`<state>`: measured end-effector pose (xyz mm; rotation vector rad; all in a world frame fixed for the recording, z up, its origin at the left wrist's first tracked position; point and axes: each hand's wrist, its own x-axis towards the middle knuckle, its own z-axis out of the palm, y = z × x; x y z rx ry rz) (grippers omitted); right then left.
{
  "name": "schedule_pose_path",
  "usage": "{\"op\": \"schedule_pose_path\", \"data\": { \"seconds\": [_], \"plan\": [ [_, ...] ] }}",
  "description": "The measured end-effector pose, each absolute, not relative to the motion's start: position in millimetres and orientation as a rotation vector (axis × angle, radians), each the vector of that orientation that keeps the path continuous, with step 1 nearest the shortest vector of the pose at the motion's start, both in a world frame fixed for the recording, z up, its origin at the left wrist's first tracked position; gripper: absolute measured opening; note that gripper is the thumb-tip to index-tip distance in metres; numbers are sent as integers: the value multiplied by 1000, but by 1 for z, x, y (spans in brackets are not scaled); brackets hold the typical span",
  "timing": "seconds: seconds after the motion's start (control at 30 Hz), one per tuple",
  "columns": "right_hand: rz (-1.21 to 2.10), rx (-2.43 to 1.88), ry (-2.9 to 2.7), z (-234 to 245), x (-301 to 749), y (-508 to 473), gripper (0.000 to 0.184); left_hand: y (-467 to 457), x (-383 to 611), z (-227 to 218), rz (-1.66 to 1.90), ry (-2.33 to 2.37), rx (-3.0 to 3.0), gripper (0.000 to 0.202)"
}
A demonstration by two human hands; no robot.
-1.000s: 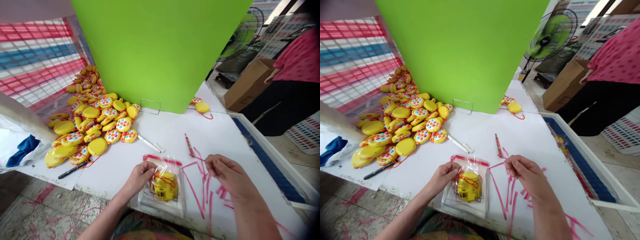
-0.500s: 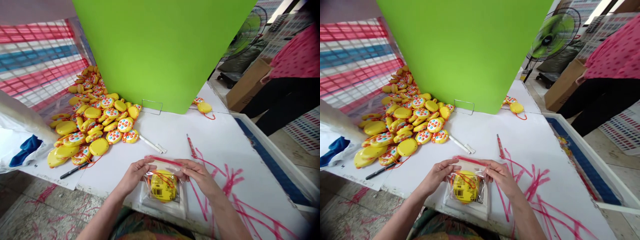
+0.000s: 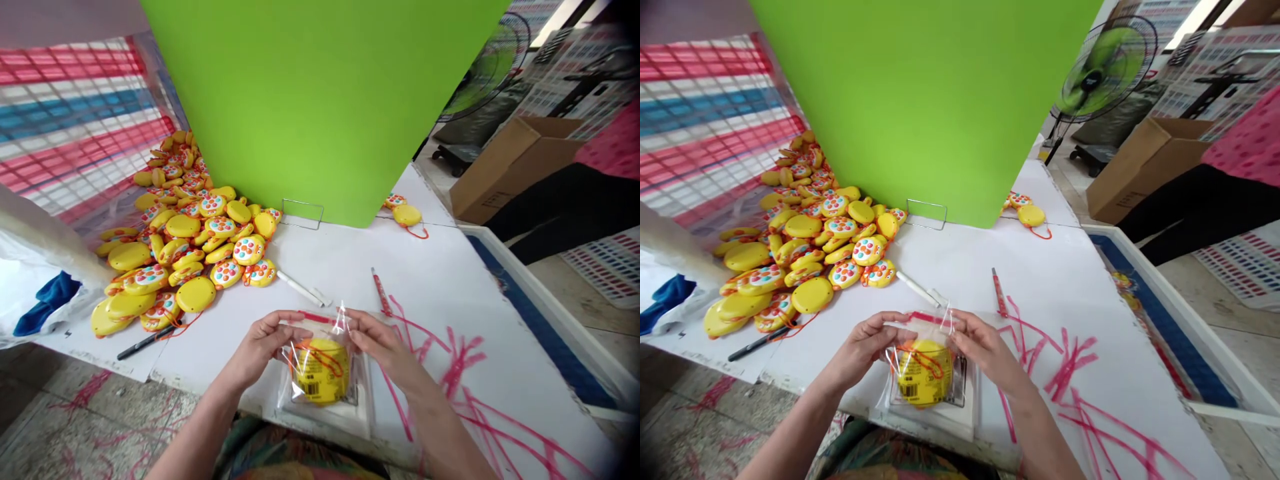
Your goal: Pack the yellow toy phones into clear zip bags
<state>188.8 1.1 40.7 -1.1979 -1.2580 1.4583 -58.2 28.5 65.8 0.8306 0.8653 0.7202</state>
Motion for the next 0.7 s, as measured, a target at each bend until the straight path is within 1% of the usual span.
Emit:
{"op": "schedule_pose_path", "data": {
  "seconds": [0.07, 0.13, 0.2, 0.33, 0.4, 0.43, 0.53, 0.57, 0.63, 0.7],
  "plan": [
    [1490, -1206, -1286, 43, 178, 5, 39, 25, -56, 67, 686, 850, 836, 51],
    [1512, -1219, -1280, 43, 175, 7, 36, 24, -58, 67, 686, 873, 841, 57],
    [1509, -1231, -1234, 40, 177, 7, 38, 24, -62, 65, 696, 906, 834, 58],
    [1459, -1201, -1149, 31, 187, 0, 47, 25, -65, 62, 687, 924, 807, 54],
    [1435, -1165, -1157, 28, 192, -4, 47, 25, -64, 61, 687, 919, 797, 48],
    [1420, -1155, -1181, 27, 195, -6, 44, 26, -64, 61, 686, 916, 798, 42],
    [1338, -1142, -1327, 28, 202, -11, 27, 26, -64, 63, 677, 887, 831, 19],
    [1307, -1130, -1384, 30, 205, -12, 22, 25, -65, 63, 672, 866, 848, 14],
    [1263, -1093, -1466, 34, 208, -12, 18, 24, -66, 65, 663, 814, 874, 12],
    [1266, -1065, -1495, 38, 210, -11, 18, 23, -68, 66, 655, 775, 911, 16]
  ]
}}
